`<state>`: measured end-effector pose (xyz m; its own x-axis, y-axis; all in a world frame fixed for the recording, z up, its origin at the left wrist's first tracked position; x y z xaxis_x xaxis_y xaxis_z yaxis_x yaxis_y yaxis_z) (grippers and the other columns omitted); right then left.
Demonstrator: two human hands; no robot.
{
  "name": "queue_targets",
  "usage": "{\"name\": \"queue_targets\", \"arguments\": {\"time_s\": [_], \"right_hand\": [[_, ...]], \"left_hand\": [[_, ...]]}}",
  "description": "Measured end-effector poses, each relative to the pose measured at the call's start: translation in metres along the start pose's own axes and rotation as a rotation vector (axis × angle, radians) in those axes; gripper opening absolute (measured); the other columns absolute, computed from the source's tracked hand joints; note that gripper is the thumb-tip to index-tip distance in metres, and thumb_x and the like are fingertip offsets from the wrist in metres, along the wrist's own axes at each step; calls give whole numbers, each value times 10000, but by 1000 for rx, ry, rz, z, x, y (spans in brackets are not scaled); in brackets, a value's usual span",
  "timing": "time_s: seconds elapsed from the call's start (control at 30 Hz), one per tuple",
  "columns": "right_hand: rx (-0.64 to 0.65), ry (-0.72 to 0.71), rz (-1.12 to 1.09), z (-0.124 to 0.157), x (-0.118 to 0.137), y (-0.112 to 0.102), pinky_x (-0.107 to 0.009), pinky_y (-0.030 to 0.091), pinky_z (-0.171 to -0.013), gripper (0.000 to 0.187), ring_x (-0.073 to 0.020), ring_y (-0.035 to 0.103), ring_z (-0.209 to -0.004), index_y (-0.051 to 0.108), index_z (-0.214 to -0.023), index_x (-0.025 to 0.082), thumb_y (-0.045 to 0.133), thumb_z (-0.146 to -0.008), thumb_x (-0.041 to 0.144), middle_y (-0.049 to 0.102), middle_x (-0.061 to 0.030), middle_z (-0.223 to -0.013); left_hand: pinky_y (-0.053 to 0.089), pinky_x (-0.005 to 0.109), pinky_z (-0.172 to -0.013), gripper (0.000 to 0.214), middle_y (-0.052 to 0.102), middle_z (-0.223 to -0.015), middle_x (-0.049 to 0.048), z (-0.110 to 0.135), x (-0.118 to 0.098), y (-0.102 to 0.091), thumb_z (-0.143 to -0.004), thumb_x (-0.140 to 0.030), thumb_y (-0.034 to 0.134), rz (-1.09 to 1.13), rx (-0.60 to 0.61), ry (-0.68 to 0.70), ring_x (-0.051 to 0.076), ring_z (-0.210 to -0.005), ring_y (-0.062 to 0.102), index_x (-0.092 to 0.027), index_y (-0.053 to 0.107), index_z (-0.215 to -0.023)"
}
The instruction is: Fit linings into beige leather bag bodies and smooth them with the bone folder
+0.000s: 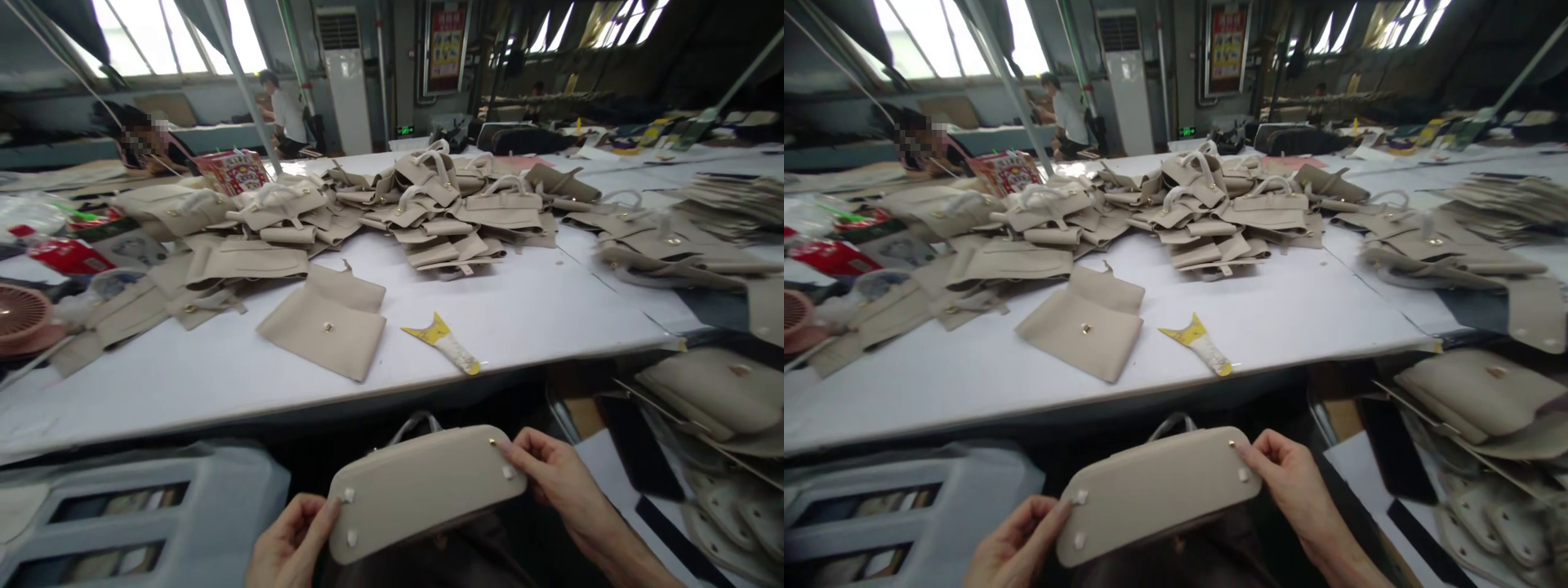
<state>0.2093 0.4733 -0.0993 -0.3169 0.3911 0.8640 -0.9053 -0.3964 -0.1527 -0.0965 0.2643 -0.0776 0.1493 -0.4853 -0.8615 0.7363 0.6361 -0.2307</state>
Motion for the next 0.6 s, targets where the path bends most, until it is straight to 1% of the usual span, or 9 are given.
{"name": "queue_targets", "arguments": {"time_s": [0.1,0.2,0.27,0.4,0.47,0.6], "right_hand": [[15,48,-9,-1,-8,1,-232,127,-451,580,-54,246,-494,456,-647,179,698,-696,704,379,65,-568],[26,121,-17,-1,-17,2,-243,107,-459,600,-54,229,-473,422,-652,193,704,-676,722,330,83,-538],[23,154,-36,-1,-23,2,-246,98,-462,609,-52,212,-465,405,-659,199,705,-671,729,305,91,-532],[8,158,-52,-2,-28,0,-241,116,-459,604,-57,207,-489,432,-662,189,716,-669,722,327,80,-560],[5,151,-55,-3,-30,-1,-236,138,-457,603,-62,212,-508,450,-656,182,722,-665,720,342,72,-580],[-19,109,-66,-2,-29,-5,-227,166,-452,587,-74,215,-533,462,-638,175,716,-690,701,333,64,-598]], "left_hand": [[382,202,-511,551,567,-587,3,-4,8,3,-587,-671,776,53,15,-43,122,-581,470,-143,627,-642],[322,181,-495,531,508,-551,-30,-9,19,3,-612,-640,784,118,-2,-87,82,-538,394,-142,606,-655],[281,174,-480,542,472,-530,-46,-12,27,4,-601,-635,799,144,12,-108,61,-505,346,-137,590,-649],[261,173,-478,572,499,-554,-27,-17,38,5,-568,-635,820,199,30,-143,57,-499,371,-123,578,-644],[263,173,-479,562,484,-546,-35,-17,38,4,-578,-629,818,208,26,-144,52,-495,355,-129,571,-645],[248,175,-474,529,457,-553,-45,-12,29,3,-614,-608,806,191,7,-123,53,-511,331,-142,558,-647]]}}
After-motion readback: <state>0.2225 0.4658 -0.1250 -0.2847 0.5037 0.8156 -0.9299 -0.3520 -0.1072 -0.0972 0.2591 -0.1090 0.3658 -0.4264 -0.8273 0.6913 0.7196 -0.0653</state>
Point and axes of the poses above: each hand's wrist, its own z-axis away from the middle knuckle, its own y-axis out of the palm, x = y × z, the point moved 9 cm from there along -z, towards the middle knuckle
